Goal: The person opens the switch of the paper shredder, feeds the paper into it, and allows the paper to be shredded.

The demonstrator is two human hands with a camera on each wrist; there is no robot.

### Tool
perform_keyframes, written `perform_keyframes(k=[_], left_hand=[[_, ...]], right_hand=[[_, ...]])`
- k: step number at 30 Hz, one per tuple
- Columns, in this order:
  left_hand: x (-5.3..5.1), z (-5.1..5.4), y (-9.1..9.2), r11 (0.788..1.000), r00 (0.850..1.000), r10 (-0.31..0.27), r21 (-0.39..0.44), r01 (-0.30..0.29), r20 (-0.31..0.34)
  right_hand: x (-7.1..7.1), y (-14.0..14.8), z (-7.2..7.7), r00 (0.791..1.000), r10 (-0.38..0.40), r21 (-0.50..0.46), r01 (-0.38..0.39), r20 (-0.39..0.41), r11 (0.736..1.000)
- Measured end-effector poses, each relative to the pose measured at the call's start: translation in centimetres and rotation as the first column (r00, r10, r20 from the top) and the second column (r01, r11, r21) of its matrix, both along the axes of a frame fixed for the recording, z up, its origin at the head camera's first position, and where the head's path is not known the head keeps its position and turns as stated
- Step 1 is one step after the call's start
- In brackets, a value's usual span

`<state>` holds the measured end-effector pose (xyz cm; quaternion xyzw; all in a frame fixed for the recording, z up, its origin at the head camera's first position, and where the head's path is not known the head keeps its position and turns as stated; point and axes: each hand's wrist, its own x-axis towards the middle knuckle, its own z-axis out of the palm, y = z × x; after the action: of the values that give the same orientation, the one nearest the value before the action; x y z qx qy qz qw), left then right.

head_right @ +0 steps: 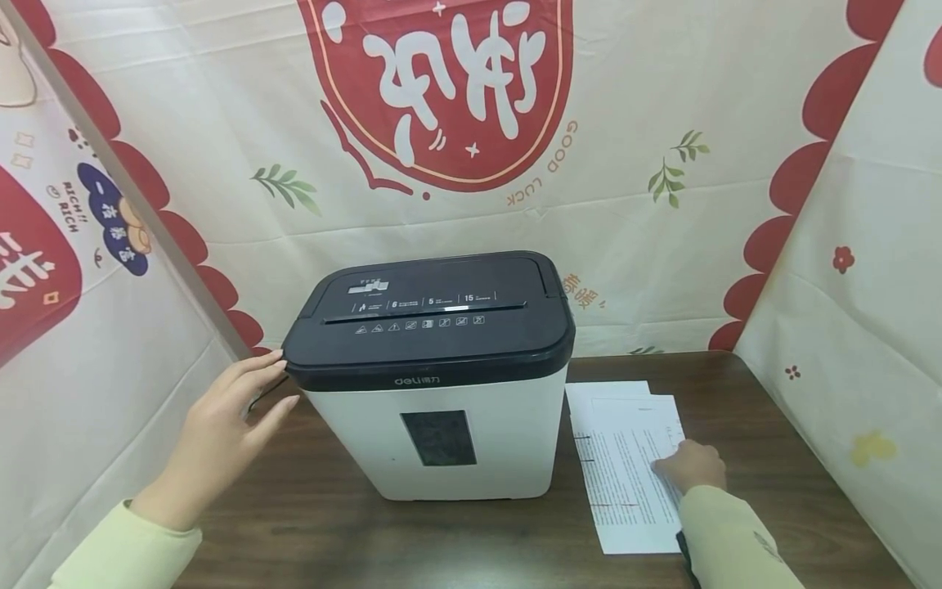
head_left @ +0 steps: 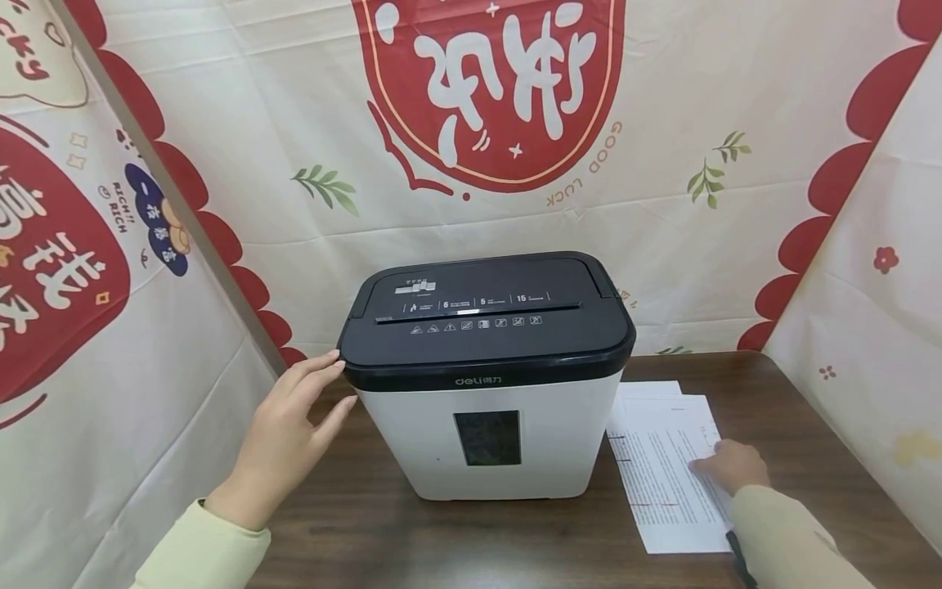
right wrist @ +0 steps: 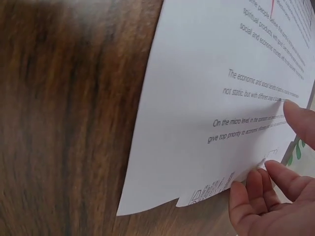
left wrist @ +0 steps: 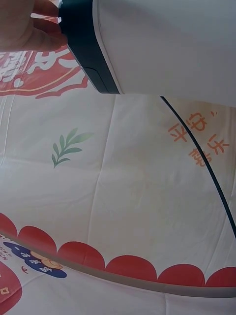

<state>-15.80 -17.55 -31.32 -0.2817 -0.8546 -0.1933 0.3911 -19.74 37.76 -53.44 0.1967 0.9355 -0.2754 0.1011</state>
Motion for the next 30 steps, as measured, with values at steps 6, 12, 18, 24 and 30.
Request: perform_keyframes(k=[6,12,18,24,30], left_hand=[[0.0,0.1,-0.1,1.000,1.000,0.000,0.003,-0.001,0.003],[0.1,0.1,-0.1,1.000,1.000,0.018,0.000,-0.018,0.015],[0.1,0.0,-0.1,0.999,0.999,0.038,-0.006,-0.038,0.024],[0.2,-0.1,-0.1,0.999,0.999,0.041,-0.005,-0.041,0.030],[0.1,-0.2,0.0,0.999,0.999,0.038,0.001,-0.038,0.024]], right_hand=[[-0.3,-0.3,0.2,1.000,0.004,0.029,-0.005,0.006,1.000],[-0.8,-0.8,0.3,0.997,-0.066,0.010,0.065,0.031,0.998],[-0.9,-1.3,0.5,0.991,-0.126,-0.027,0.127,0.038,0.991],[-0.6,-1.7,0.5,0.982,-0.185,-0.071,0.187,0.032,0.980],[-0.2,-1.9,0.8,0.980,-0.200,-0.109,0.201,0.019,0.974]])
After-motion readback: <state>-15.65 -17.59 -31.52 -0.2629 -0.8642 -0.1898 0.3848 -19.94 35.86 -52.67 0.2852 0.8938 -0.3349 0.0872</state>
